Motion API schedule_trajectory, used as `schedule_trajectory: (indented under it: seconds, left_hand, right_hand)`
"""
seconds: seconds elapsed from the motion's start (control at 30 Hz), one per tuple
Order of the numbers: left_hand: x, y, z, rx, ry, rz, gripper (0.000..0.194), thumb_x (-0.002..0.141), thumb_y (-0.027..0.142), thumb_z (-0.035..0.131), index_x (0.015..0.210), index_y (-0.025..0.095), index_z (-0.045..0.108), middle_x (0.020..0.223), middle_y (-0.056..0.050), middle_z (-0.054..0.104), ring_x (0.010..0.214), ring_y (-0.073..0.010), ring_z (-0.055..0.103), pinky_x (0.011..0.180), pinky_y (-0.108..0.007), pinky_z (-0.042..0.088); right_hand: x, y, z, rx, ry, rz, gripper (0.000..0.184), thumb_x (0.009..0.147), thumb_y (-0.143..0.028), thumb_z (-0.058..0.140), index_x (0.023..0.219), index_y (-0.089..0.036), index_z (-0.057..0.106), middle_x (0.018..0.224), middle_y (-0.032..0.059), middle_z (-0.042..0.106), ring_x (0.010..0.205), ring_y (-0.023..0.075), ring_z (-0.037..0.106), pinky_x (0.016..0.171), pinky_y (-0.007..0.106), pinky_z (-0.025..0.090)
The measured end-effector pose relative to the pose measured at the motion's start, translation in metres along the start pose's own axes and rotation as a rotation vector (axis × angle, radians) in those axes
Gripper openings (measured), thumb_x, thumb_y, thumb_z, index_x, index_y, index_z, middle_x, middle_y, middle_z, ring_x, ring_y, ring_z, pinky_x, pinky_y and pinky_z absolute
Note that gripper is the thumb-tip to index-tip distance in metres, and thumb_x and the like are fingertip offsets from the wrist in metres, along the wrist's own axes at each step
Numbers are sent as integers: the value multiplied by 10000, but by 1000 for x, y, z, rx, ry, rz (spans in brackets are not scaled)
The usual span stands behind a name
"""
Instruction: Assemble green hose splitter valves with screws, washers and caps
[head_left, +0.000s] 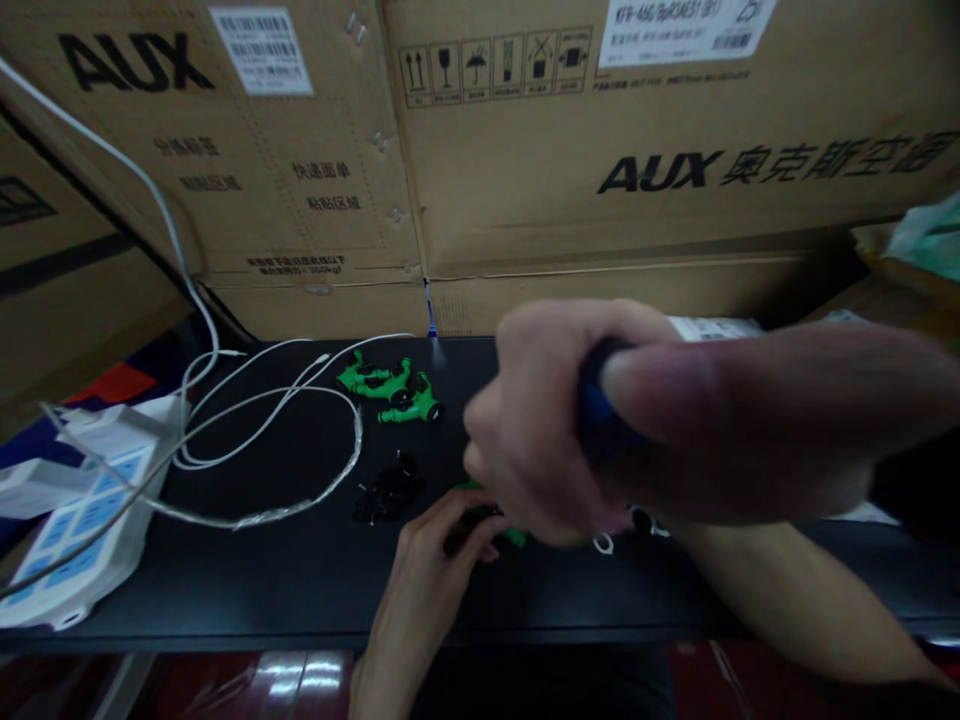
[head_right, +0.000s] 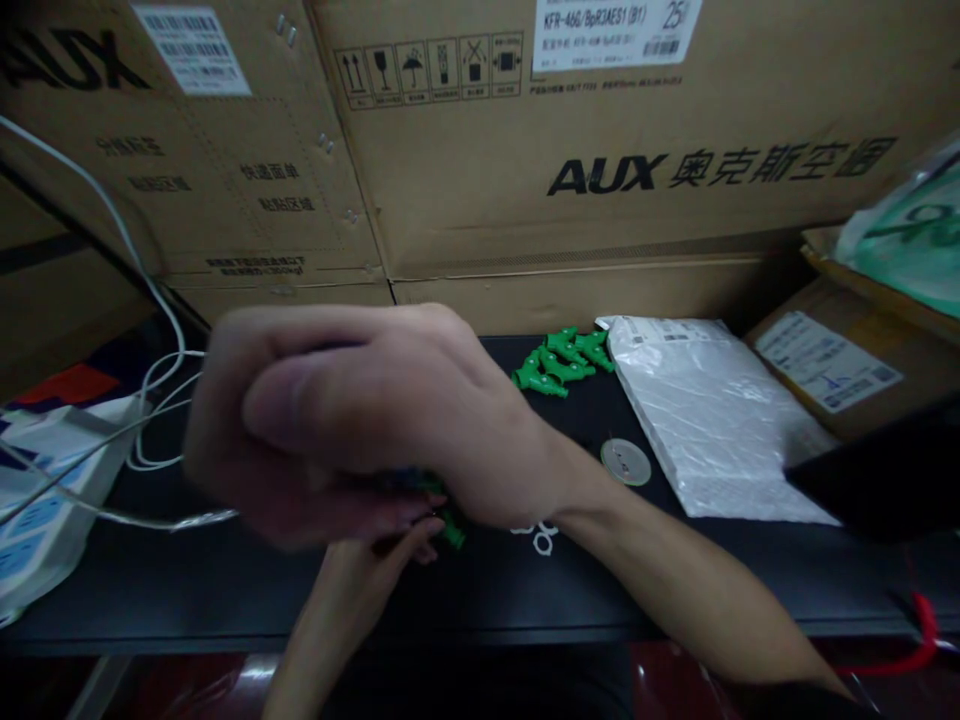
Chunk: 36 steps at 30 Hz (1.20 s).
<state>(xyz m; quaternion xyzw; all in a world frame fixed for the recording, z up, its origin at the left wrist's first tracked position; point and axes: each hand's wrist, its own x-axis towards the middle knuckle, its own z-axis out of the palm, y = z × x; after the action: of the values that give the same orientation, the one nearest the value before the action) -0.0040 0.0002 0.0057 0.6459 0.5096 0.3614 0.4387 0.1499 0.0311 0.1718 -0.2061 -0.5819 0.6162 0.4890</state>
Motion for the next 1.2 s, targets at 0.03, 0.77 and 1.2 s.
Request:
schedule_trajectory:
  seconds: [0.03, 0.77, 1.2]
  left_hand:
    - [0, -1, 0, -3, 8, -1, 177, 898, 291, 648, 1012, 216, 760, 808, -19, 759, 615, -171, 707, 623, -283, 602]
    - [0, -14, 4, -84, -20, -82, 177, 912, 323, 672, 1035, 211, 732, 829, -9, 746, 618, -150, 715, 619, -248, 560]
    - [-3, -8, 2, -148, -42, -98, 174, 909, 329, 688, 1023, 205, 731, 969, -22, 735, 630, -131, 699, 634, -243, 546]
  right_hand:
    - [2, 8, 1, -32, 100, -69, 292, 932, -358, 476, 681, -226, 544, 528, -62, 458, 401, 78, 368, 393, 223, 325]
    - [8, 23, -1, 170, 137, -181, 302, 948, -448, 559, 853, -175, 646, 578, -56, 399, 492, 86, 319, 450, 237, 246]
    - [-17, 40, 4, 64, 330, -341, 130, 965, -307, 662, 1048, -299, 562, 696, -78, 527, 506, 73, 445, 481, 221, 367]
